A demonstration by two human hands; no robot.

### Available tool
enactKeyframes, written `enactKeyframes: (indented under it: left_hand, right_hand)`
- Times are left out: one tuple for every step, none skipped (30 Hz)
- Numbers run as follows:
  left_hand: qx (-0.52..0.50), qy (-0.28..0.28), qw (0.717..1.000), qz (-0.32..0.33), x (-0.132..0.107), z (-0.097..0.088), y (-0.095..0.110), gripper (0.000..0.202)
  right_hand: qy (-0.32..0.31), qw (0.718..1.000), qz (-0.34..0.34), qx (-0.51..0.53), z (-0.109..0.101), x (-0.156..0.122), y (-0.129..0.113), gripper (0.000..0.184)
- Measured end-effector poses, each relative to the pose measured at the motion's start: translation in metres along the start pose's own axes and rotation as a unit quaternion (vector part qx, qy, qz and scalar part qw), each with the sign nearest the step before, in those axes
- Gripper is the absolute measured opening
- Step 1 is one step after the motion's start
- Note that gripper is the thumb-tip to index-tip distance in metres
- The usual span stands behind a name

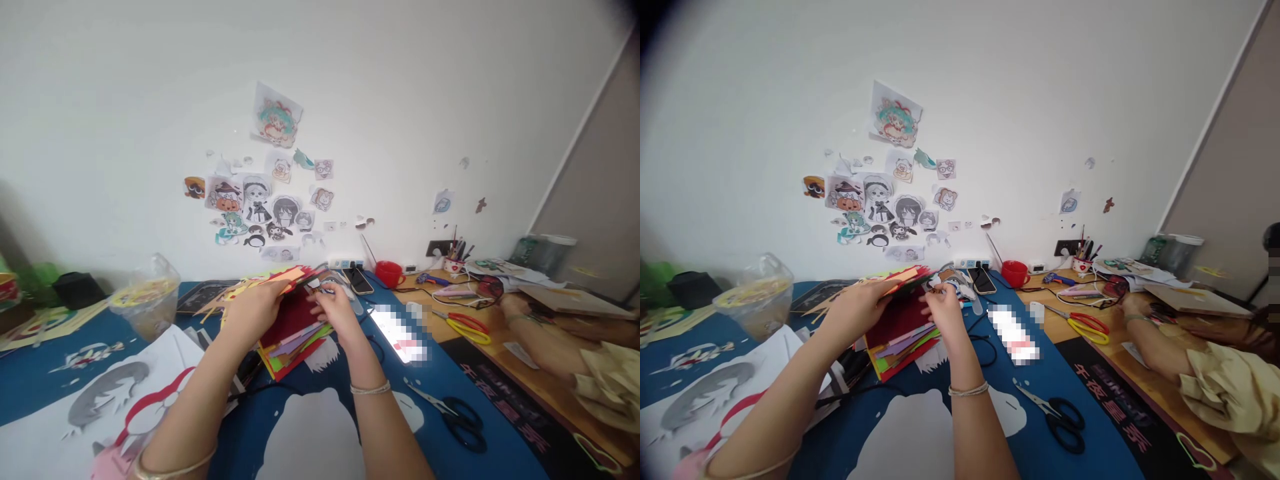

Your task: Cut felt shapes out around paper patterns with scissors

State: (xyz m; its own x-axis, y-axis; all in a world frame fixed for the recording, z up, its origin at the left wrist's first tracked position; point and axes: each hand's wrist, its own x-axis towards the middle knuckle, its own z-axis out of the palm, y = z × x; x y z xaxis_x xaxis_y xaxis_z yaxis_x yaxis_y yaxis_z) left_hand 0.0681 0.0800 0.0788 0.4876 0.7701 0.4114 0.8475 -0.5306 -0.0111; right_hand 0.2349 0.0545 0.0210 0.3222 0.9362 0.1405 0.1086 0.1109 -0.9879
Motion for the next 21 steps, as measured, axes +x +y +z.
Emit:
enactKeyframes:
  left_hand:
    - [0.002,0.008,1.0,-0.015,0.0,-0.002,-0.001,0.042]
    - [0.002,0.019,0.999,-0.028,0.0,-0.004,-0.002,0.043]
    - [-0.001,0.031,0.999,-0.04,0.0,-0.006,-0.003,0.044]
    - [-0.007,0.043,0.998,-0.051,-0.001,-0.008,-0.004,0.045]
    - [-0.016,0.052,0.997,-0.057,-0.002,-0.011,-0.006,0.044]
    - [-0.025,0.057,0.996,-0.061,-0.002,-0.012,-0.007,0.044]
    - [-0.034,0.059,0.996,-0.062,-0.002,-0.014,-0.007,0.043]
    - [-0.039,0.059,0.995,-0.063,-0.003,-0.015,-0.008,0.043]
    - [-0.042,0.057,0.995,-0.065,-0.003,-0.015,-0.008,0.043]
    - [-0.044,0.057,0.995,-0.067,-0.003,-0.016,-0.009,0.043]
    - [-0.045,0.057,0.995,-0.069,-0.003,-0.016,-0.009,0.043]
    - [-0.046,0.058,0.995,-0.072,-0.003,-0.016,-0.009,0.043]
    - [-0.049,0.061,0.994,-0.073,-0.004,-0.016,-0.009,0.043]
    - [-0.054,0.064,0.994,-0.073,-0.004,-0.016,-0.009,0.043]
    - [-0.06,0.068,0.993,-0.072,-0.004,-0.016,-0.01,0.043]
    - [-0.066,0.071,0.993,-0.07,-0.004,-0.017,-0.01,0.043]
    - [-0.071,0.072,0.993,-0.068,-0.005,-0.017,-0.011,0.043]
    - [-0.075,0.072,0.992,-0.069,-0.005,-0.018,-0.011,0.043]
    - [-0.076,0.072,0.992,-0.072,-0.005,-0.018,-0.012,0.043]
    - [-0.075,0.073,0.992,-0.074,-0.005,-0.019,-0.012,0.043]
    - [-0.074,0.075,0.992,-0.075,-0.005,-0.019,-0.012,0.043]
  right_hand:
    - [0.014,0.999,0.004,-0.041,-0.003,0.002,0.004,0.02]
    - [0.026,0.996,0.009,-0.082,-0.005,0.003,0.008,0.019]
    - [0.035,0.992,0.014,-0.119,-0.008,0.005,0.012,0.016]
    - [0.039,0.988,0.018,-0.151,-0.009,0.006,0.015,0.014]
    - [0.041,0.983,0.022,-0.177,-0.01,0.007,0.018,0.012]
    - [0.04,0.979,0.026,-0.199,-0.011,0.008,0.02,0.01]
    - [0.036,0.975,0.029,-0.216,-0.011,0.008,0.021,0.009]
    - [0.03,0.972,0.031,-0.23,-0.011,0.008,0.022,0.009]
    - [0.023,0.97,0.032,-0.24,-0.011,0.008,0.022,0.013]
    - [0.016,0.968,0.031,-0.247,-0.011,0.008,0.022,0.017]
    - [0.008,0.968,0.028,-0.25,-0.01,0.007,0.021,0.021]
    - [0.002,0.968,0.022,-0.249,-0.009,0.007,0.021,0.024]
    - [-0.001,0.97,0.014,-0.244,-0.008,0.006,0.021,0.024]
    - [-0.002,0.972,0.005,-0.237,-0.007,0.006,0.021,0.023]
    - [-0.002,0.974,-0.002,-0.228,-0.005,0.007,0.021,0.021]
    - [-0.001,0.975,-0.006,-0.22,-0.004,0.007,0.022,0.019]
    - [0.002,0.977,-0.007,-0.213,-0.002,0.008,0.022,0.02]
    - [0.006,0.978,-0.004,-0.209,-0.001,0.009,0.023,0.022]
    - [0.013,0.978,-0.001,-0.208,-0.001,0.01,0.024,0.024]
    - [0.022,0.977,0.004,-0.21,-0.001,0.011,0.025,0.026]
    - [0.032,0.976,0.007,-0.214,-0.002,0.012,0.027,0.026]
